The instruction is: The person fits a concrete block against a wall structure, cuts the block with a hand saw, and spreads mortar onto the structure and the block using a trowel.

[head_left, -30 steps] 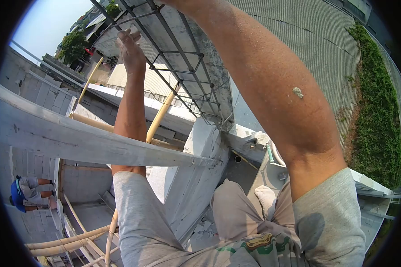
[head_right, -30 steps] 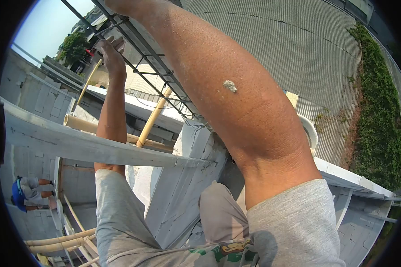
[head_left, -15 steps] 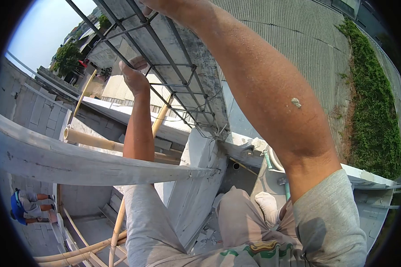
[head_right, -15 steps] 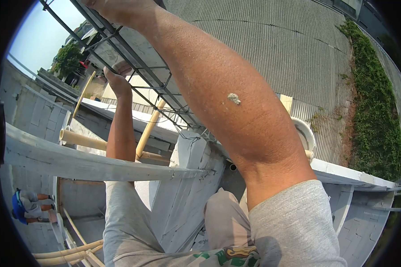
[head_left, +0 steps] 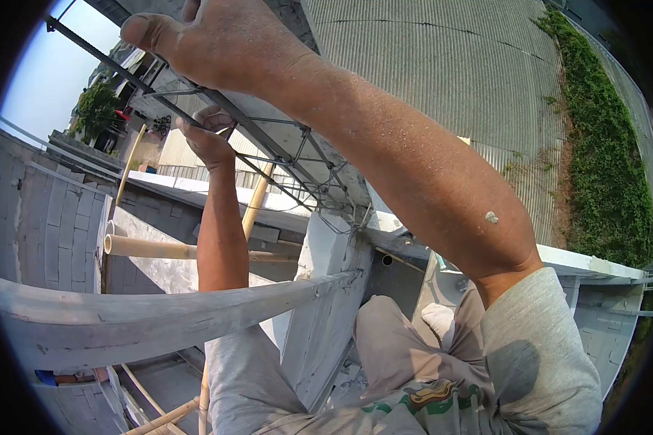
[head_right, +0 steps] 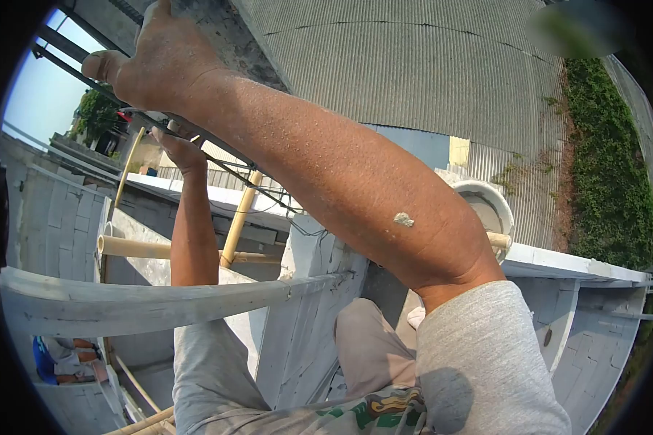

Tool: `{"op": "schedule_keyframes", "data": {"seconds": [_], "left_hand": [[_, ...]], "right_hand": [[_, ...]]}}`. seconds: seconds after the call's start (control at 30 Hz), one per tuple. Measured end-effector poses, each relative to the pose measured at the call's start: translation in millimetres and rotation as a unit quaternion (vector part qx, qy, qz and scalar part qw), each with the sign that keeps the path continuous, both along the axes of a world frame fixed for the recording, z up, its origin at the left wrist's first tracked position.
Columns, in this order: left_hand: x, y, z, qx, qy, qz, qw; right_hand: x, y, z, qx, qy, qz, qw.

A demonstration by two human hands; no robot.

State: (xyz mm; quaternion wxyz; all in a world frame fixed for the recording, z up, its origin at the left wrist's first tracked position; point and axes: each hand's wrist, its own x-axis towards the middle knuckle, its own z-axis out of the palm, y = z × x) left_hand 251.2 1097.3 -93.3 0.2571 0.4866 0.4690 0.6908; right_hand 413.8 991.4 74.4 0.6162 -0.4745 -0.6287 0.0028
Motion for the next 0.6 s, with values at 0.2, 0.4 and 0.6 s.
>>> {"op": "schedule_keyframes", "data": {"seconds": [0.2, 0.4, 0.6], "left_hand": [[-0.2, 7.0, 0.1, 0.071, 0.097, 0.020, 0.993], [-13.2, 1.9, -10.5, -0.016, -0.042, -0.028, 0.999], [-17.8, 11.7, -9.9, -0.033, 0.005, -0.037, 0.999]], "right_hand": [[-19.8, -31.4, 2.1, -0.030, -0.008, -0.105, 0.994], [23.4, -21.4, 3.1, -0.105, 0.054, 0.252, 0.961], [10.2, 31.0, -3.9, -0.052, 0.074, 0.209, 0.974]]}}
